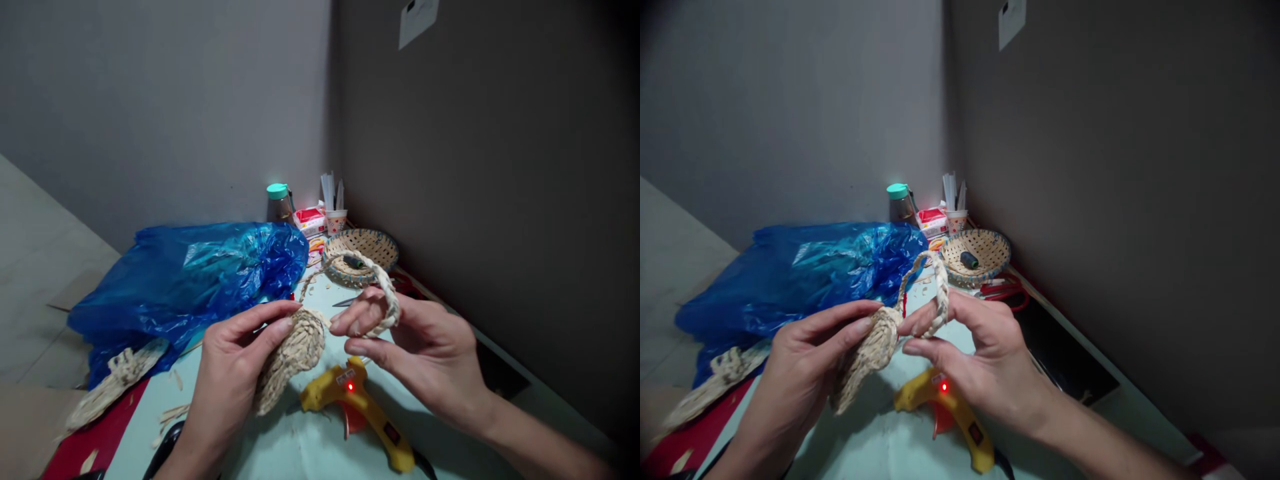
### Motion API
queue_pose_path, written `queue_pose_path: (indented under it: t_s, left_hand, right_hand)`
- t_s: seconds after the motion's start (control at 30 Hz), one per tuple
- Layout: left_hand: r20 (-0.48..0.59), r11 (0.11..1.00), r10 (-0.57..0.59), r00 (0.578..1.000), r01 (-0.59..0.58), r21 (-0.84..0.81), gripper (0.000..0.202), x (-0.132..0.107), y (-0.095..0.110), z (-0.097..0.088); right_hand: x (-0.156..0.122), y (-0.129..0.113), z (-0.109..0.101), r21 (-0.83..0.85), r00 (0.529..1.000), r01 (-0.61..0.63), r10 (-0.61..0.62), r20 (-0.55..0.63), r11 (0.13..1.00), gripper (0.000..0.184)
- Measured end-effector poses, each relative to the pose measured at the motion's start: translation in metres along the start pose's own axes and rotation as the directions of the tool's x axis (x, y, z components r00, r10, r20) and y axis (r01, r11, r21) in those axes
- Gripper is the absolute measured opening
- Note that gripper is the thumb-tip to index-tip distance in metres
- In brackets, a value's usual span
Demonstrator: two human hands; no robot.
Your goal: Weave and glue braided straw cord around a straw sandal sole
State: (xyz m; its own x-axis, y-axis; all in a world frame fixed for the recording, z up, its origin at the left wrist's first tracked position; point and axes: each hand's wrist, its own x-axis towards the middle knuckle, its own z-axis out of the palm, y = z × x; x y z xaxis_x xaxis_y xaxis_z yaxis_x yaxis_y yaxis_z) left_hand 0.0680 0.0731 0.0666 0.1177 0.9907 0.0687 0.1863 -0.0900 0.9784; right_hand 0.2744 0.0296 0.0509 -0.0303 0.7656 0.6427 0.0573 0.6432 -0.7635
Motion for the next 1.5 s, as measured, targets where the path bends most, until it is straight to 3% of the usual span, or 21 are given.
queue_pose_path:
  t_s: [0.43,0.73,1.2,1.5]
  left_hand:
    - [-0.079,0.992,-0.077,0.994,0.068,-0.102,0.019,-0.005,0.003,0.008]
    - [-0.129,0.980,-0.090,0.988,0.065,-0.186,0.026,-0.001,-0.008,0.010]
    - [-0.171,0.931,-0.169,0.971,0.100,-0.351,0.032,0.001,-0.017,0.019]
    - [-0.198,0.958,-0.108,0.974,0.049,-0.281,0.030,0.000,-0.020,0.018]
  right_hand:
    - [-0.004,0.006,0.007,-0.027,0.998,0.054,-0.055,-0.037,0.998,0.016]
    - [-0.005,0.012,0.012,-0.054,0.992,0.113,-0.116,-0.057,0.992,0.016]
    - [-0.006,0.024,0.024,0.045,0.991,-0.005,0.011,-0.137,0.999,0.017]
    - [-0.010,0.023,0.029,0.051,0.986,0.014,-0.006,-0.164,0.999,0.015]
